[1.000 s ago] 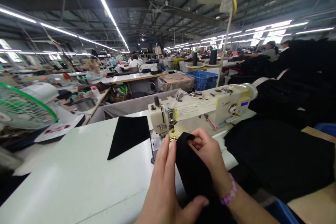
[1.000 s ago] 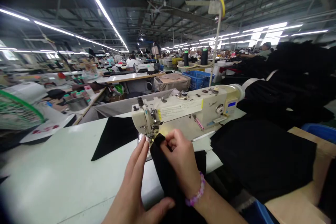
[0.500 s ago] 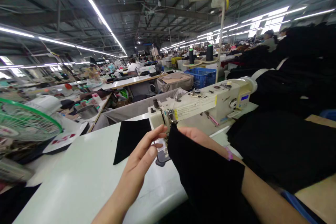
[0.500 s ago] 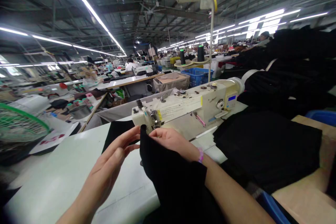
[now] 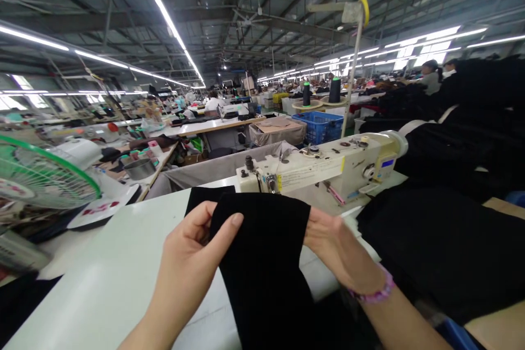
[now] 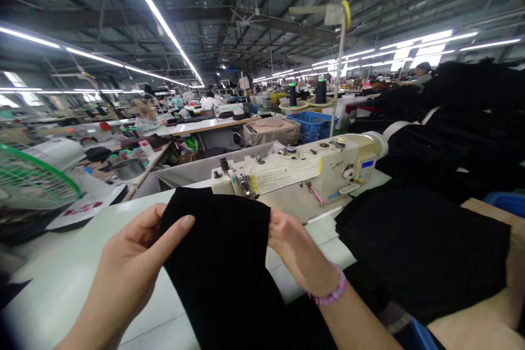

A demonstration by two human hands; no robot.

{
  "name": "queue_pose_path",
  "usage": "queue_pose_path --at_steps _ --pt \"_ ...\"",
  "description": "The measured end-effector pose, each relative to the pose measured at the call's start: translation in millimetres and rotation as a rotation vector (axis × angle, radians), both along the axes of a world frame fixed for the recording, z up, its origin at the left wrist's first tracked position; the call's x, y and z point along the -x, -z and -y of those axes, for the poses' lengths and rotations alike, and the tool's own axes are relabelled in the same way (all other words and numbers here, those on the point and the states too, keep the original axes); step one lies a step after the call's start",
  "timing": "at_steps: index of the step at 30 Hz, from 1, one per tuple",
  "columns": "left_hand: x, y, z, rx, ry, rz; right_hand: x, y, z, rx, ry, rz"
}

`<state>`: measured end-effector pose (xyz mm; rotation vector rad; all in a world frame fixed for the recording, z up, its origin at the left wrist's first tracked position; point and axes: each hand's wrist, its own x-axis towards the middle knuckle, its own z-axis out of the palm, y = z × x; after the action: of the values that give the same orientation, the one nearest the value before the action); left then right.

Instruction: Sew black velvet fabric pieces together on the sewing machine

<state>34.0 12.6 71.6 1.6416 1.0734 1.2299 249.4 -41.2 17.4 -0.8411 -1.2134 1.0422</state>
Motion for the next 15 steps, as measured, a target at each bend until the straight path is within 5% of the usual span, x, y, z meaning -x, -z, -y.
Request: queue_pose_path --at_steps 4,7,11,15 --pt "9.4 -19.7 -6.9 0.172 0.242 0.05 -6.8 -5.8 2.1 0.052 0.097 -0.028" --pt "13.7 -34.0 -29.1 0.26 0.381 0.035 -21.0 -24.6 -18.3 -0.043 0.252 0.223" --pt "12.5 -60.0 -59.7 0.113 0.252 0.0 -36.9 -61.1 -50.5 -0.155 0.483 0.473" --pt "15.5 -104.0 -45.8 -0.132 0.115 0.011 -37.4 -99.8 -40.3 -0.418 0.722 0.486"
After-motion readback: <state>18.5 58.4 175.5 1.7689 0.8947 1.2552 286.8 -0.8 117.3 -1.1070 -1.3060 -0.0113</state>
